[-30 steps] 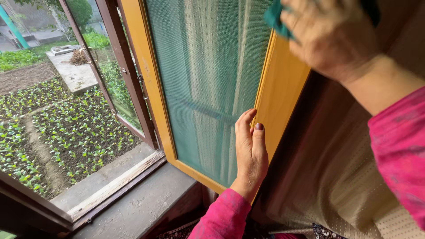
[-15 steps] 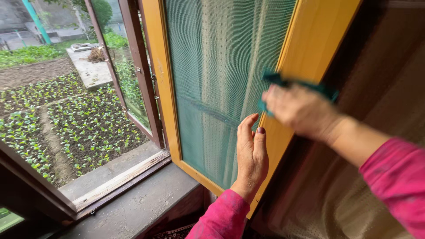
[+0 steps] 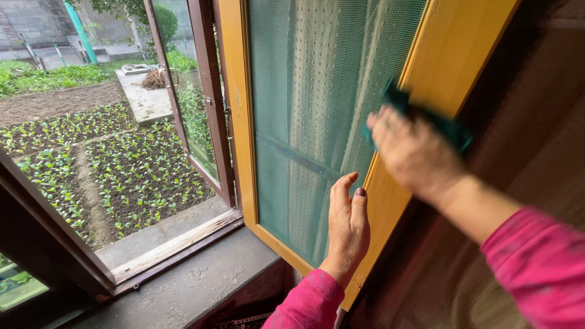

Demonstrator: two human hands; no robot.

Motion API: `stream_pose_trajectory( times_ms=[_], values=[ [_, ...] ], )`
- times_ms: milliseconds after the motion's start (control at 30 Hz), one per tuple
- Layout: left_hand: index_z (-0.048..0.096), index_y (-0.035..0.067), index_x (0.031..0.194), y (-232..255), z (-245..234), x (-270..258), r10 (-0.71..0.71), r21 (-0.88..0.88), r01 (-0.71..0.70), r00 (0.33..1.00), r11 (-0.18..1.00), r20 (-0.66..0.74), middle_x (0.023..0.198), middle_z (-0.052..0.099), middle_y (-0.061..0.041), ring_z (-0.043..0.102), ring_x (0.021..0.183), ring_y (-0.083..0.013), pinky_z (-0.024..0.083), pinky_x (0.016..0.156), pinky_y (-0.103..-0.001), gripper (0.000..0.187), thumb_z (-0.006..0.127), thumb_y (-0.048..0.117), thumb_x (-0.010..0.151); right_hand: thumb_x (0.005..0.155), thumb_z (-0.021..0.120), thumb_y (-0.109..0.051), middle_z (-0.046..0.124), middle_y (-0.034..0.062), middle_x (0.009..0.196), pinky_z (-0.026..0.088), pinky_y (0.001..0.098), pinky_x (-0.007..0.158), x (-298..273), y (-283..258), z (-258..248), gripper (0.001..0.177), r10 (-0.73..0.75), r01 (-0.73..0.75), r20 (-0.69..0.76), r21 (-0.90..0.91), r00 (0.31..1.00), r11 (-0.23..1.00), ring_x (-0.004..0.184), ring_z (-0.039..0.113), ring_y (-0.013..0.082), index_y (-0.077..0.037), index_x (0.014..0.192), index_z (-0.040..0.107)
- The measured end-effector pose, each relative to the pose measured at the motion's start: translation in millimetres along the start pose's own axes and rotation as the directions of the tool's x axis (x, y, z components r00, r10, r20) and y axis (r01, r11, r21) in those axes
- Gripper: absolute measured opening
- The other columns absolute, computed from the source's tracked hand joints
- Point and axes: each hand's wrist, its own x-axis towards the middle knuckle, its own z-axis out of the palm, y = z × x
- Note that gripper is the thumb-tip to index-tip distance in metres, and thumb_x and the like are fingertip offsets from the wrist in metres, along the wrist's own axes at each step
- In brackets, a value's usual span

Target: The person wipes the wooden window frame, a mesh screen, and the glass panes using a green cloth. The person moves from the lower frame to the upper sections, cleaning the screen and then the glass panes.

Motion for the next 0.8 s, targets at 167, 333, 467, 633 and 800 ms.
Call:
stream_pose_trajectory(
  times_ms=[167,333,467,633,800],
  values=[
    [0.055,0.0,0.134,-4.7,-4.5,-7.8,-0.015,0.007,0.015,1.0,1.0,0.004,0.135,0.058,-0.019,0.057,0.128,-0.032,0.044,0.109,-0.039,0.036,0.047,0.019,0.105,0.088,0.052,-0.025,0.058,0.0086,0.147,0.038,0.0531,0.108,-42.8,-72.9,17.1,0.045,-0.252,0.204,0.169,0.258,0.953,0.944,0.141,0.042,0.0237,-0.007,0.127,0.065],
    [0.055,0.0,0.134,-5.5,-8.0,-4.0,-0.005,0.063,0.006,1.0,0.998,-0.012,0.135,0.058,-0.02,0.057,0.127,-0.0327,0.044,0.109,-0.04,0.036,0.047,0.02,0.105,0.098,0.052,-0.028,0.061,0.0132,0.145,0.039,0.0572,0.103,-1.5,-2.9,6.9,0.049,-0.055,0.061,0.04,-0.167,0.998,0.984,0.141,0.045,0.0253,-0.007,0.14,0.064],
    [0.053,-0.001,0.135,-2.4,-7.2,-9.5,-0.027,0.047,0.027,1.0,0.999,0.003,0.136,0.057,-0.02,0.057,0.128,-0.0325,0.044,0.109,-0.04,0.038,0.047,0.021,0.105,0.096,0.062,-0.023,0.061,0.0201,0.146,0.043,0.0512,0.114,31.8,63.3,-10.5,0.042,0.238,-0.2,-0.144,0.237,0.96,0.951,0.138,0.048,0.036,0.001,0.13,0.068],
    [0.054,-0.001,0.135,-4.5,-7.1,-18.4,-0.068,0.059,0.068,0.998,0.996,0.001,0.136,0.057,-0.02,0.057,0.127,-0.0327,0.044,0.109,-0.04,0.038,0.046,0.021,0.104,0.108,0.056,-0.016,0.062,0.0132,0.143,0.047,0.0354,0.12,17.4,24.2,8.5,0.033,0.178,-0.174,-0.182,0.04,0.967,0.984,0.141,0.055,0.0267,0.002,0.132,0.068],
    [0.056,-0.002,0.133,-11.7,-11.6,-23.1,-0.062,0.062,0.063,0.998,0.996,-0.016,0.137,0.057,-0.021,0.056,0.13,-0.0336,0.043,0.11,-0.04,0.038,0.048,0.021,0.104,0.089,0.057,-0.019,0.066,0.0163,0.125,0.054,0.0313,0.09,-38.9,-93.7,22.9,0.04,0.044,-0.047,0.016,0.178,0.999,0.983,0.11,0.064,0.0233,0.001,0.121,0.07]
  ],
)
